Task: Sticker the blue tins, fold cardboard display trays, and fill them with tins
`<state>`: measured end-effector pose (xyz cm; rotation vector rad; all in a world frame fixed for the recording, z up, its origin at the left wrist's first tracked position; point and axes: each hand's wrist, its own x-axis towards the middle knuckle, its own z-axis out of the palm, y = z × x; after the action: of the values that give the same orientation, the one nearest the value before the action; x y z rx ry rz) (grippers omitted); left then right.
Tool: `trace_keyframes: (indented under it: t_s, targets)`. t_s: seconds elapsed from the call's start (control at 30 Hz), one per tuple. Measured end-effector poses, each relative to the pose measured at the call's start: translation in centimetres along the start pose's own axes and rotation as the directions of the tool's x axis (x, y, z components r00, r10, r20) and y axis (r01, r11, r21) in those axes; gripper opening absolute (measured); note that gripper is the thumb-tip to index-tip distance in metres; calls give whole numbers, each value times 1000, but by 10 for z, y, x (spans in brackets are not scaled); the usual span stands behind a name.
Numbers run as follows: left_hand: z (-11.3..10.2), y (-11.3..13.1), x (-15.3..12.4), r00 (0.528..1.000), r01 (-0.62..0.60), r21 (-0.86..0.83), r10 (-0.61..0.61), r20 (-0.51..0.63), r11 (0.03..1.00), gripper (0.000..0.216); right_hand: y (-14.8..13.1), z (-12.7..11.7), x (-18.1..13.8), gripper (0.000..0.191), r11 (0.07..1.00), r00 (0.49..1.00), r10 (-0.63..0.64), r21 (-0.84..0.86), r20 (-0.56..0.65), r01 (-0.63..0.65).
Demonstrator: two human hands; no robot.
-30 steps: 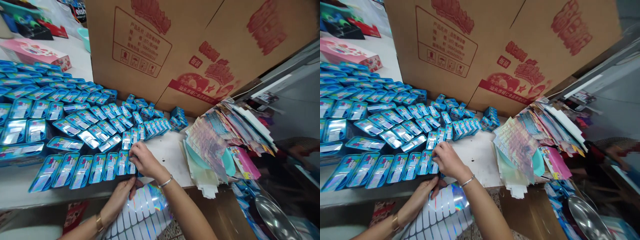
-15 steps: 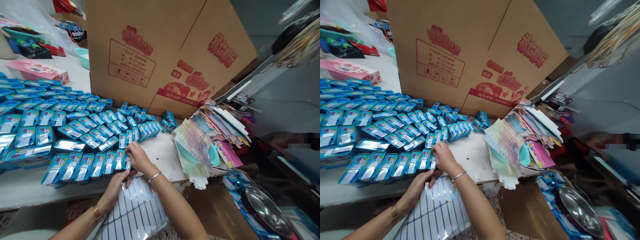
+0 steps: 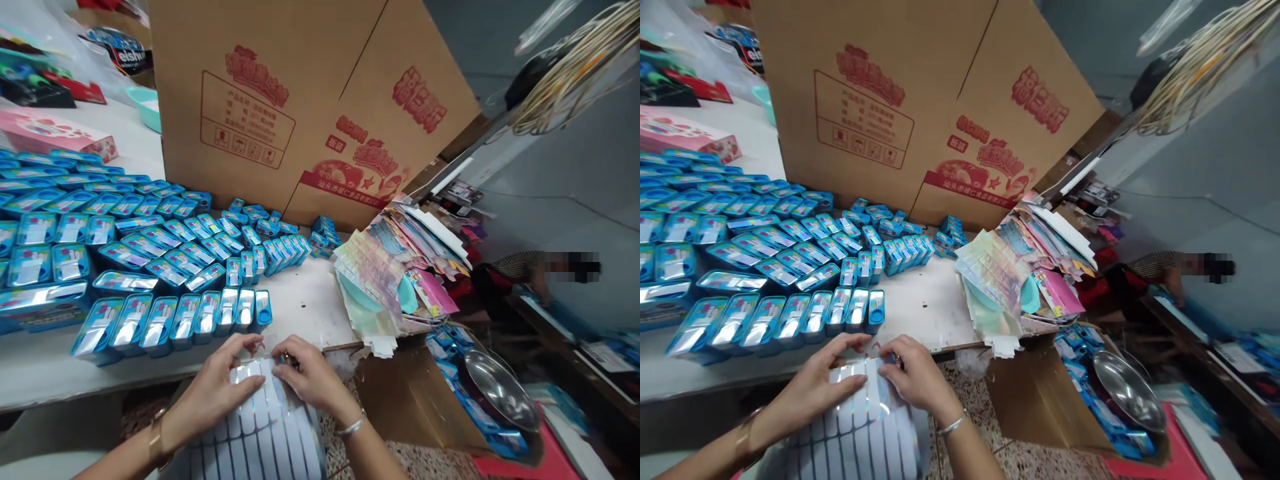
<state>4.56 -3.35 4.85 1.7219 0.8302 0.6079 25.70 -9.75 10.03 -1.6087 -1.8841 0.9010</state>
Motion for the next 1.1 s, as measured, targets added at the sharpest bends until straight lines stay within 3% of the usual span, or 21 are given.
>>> trace_keyframes:
  t_s: [0.13,0.2,0.33,0.5,0.63,0.83,0.9,0.97,1.03,1.1]
  targets:
    - [-4,19,2,981,-77,168,45,187,983,24,-6,4,-10,15,996,997,16,86,-76,-10]
    - [-2,25,3,968,-74,163,31,249,984,21,-12,2,-14,13,997,997,-6,79,-82,13]
    - [7,26,7,942,91,-103,-52,331,991,33,-21,-3,-23,11,997,995,-70,-44,-72,66]
    - [9,26,9,888,303,-327,-140,437,895,37,-21,-4,-30,18,911,960,-262,-354,-101,212]
    - [7,38,10,888,329,-343,-164,430,880,36,-21,-6,-32,19,887,940,-325,-377,-105,265]
    - [12,33,14,894,316,-337,-160,419,887,32,-26,-8,-29,11,951,971,-223,-238,-80,199]
    - [16,19,17,925,247,-284,-139,353,926,24,-28,-12,-28,12,953,972,-226,-224,-70,205]
    - [22,4,19,975,127,-177,-90,205,976,17,-31,-18,-24,13,961,973,-217,-194,-81,198]
    - [29,-9,18,996,48,-70,-42,77,996,36,-32,-28,-14,14,977,978,-173,-149,-112,156]
    - [35,-14,15,994,54,-56,-48,101,997,39,-31,-36,1,14,988,982,-128,-99,-136,115]
